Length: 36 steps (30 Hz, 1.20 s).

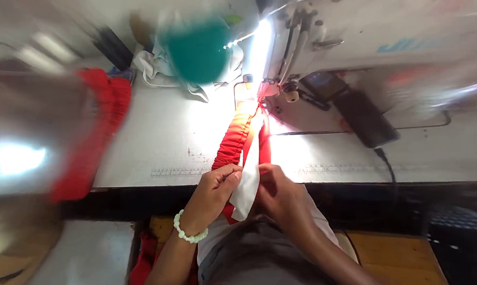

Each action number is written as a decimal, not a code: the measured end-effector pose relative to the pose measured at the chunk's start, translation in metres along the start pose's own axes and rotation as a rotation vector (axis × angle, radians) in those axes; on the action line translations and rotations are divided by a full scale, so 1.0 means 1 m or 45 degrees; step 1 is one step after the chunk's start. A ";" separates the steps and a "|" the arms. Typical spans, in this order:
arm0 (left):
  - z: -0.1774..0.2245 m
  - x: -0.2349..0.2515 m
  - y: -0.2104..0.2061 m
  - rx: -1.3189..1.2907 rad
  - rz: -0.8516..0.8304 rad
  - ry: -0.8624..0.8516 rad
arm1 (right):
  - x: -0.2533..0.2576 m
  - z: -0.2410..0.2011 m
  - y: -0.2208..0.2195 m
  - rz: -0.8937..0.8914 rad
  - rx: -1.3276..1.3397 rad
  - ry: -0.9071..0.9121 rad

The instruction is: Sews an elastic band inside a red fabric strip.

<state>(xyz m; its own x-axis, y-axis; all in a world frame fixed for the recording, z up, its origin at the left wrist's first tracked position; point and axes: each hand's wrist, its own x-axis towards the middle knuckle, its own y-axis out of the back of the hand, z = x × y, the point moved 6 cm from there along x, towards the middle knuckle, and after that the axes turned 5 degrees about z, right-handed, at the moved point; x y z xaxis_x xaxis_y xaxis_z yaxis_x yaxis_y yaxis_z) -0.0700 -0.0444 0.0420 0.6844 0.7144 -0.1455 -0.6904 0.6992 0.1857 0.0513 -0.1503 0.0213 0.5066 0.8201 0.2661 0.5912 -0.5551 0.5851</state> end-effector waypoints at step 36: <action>-0.028 -0.008 -0.017 0.248 0.153 0.194 | 0.013 0.016 0.000 -0.001 0.215 -0.229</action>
<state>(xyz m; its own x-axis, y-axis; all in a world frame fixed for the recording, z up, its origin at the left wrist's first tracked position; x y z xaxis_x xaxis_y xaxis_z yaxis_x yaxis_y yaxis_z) -0.0707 -0.0608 0.0126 0.5468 0.7982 -0.2528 -0.6967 0.6012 0.3915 0.0683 -0.1419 0.0129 0.6011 0.7907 0.1161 0.6802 -0.5825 0.4450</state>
